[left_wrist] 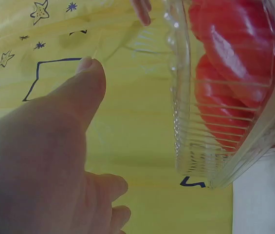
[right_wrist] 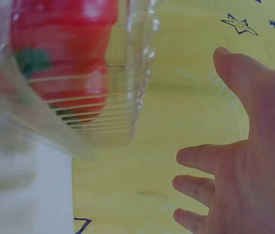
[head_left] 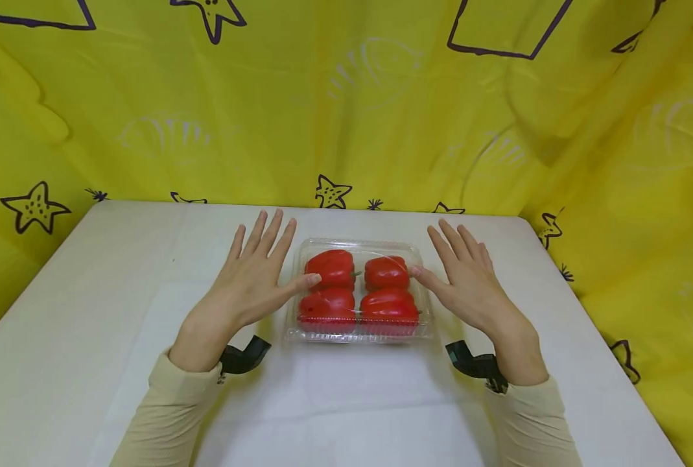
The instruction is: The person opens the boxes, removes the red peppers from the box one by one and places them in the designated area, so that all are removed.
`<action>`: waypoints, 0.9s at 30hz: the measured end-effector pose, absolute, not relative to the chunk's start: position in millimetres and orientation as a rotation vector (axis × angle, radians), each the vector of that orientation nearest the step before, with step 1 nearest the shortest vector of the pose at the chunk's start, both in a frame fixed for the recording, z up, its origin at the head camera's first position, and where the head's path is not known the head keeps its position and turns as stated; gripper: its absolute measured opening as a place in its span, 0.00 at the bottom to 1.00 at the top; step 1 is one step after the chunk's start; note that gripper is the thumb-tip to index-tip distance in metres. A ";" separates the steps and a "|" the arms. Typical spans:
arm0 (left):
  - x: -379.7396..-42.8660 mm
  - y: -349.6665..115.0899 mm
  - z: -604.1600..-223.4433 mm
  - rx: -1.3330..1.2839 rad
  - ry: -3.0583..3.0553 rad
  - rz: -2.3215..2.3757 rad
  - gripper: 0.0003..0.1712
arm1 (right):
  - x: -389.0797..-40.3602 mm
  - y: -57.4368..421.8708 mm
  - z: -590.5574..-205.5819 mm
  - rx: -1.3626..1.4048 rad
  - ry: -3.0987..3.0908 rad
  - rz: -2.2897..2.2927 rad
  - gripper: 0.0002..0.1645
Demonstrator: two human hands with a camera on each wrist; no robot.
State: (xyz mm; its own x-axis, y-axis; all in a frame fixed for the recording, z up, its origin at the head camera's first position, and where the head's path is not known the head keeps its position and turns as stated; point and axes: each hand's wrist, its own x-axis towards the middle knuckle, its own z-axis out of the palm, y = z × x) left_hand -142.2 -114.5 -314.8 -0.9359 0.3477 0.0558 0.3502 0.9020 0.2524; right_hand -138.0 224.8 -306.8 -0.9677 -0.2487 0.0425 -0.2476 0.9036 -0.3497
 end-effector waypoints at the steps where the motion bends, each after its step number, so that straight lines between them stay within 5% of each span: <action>1: -141.8 -113.9 -314.8 -0.570 -3.053 -0.406 0.57 | -137.0 225.5 -306.8 -0.400 3.058 -0.571 0.52; 17: -133.2 -95.5 -311.3 -0.721 -2.997 -0.429 0.58 | -121.3 238.8 -317.4 -0.442 3.034 -0.865 0.43; 27: -121.3 -63.0 -311.9 -1.035 -2.759 -0.417 0.45 | -112.3 241.6 -331.7 -0.374 2.887 -1.276 0.29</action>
State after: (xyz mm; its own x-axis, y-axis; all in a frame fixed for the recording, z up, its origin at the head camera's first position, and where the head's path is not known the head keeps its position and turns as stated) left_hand -121.3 -63.0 -311.9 -0.7461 0.6173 0.2496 0.6634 0.7208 0.2006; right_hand -112.3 241.6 -331.7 -0.9716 -0.1990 0.1283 -0.2288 0.6499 -0.7248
